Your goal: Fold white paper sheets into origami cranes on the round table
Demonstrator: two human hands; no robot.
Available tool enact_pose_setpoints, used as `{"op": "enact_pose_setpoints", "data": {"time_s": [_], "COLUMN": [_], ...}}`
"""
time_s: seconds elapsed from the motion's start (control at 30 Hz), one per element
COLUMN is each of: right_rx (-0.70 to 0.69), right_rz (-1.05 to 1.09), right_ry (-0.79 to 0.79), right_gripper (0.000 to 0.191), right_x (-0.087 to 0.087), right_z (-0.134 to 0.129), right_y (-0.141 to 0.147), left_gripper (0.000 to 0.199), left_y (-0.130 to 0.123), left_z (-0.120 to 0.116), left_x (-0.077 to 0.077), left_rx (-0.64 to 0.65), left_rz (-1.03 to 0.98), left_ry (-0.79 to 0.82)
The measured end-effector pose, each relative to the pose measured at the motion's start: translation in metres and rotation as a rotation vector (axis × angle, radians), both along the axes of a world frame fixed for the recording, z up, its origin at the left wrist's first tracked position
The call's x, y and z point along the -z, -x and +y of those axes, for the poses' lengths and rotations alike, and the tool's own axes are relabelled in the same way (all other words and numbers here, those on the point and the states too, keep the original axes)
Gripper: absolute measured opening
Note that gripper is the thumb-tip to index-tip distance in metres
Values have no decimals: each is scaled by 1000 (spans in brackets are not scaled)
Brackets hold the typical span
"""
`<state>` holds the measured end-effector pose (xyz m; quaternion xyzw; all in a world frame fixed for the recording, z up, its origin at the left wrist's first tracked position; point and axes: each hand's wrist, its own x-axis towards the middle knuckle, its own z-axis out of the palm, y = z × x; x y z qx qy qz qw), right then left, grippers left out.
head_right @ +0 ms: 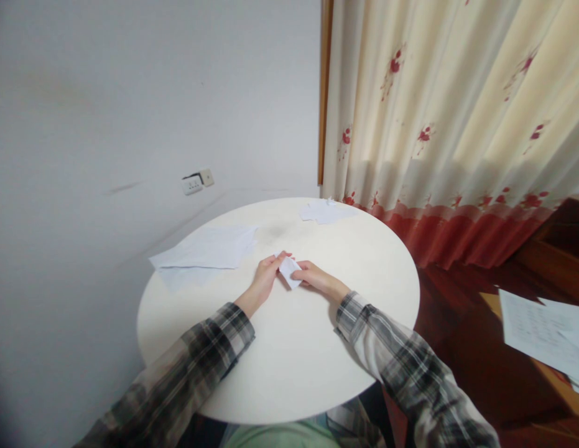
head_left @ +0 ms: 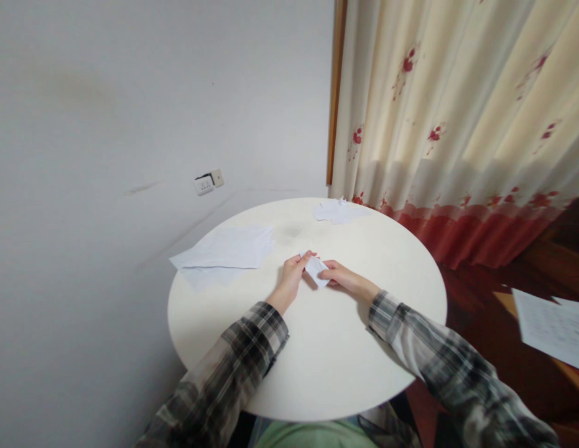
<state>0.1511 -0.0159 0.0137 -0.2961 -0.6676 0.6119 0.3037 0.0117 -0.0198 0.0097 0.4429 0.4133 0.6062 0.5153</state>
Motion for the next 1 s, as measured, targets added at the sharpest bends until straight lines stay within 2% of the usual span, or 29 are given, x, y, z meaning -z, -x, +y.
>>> {"op": "enact_pose_setpoints", "data": {"time_s": [0.27,0.57,0.83,1.0], "right_rx": [-15,-47,-55,-16], "right_rz": [-21,-49,-52,-46], "right_ry": [-2,2,3,-3], "right_gripper": [7,5,5,8], "right_x": [4,-1,0,4], "right_z": [3,-1,0,2], "right_y": [-1,-3,-4,-3], "left_gripper": [46,39,44,49], "left_y": [2,3,5,6], "left_z": [6,8,11,13], "left_x": [7,7,10,5], "left_rx": [-34,7,0,32], "left_rz": [18,-108,-54,-161], "left_ry": [-28,-26,2,62]}}
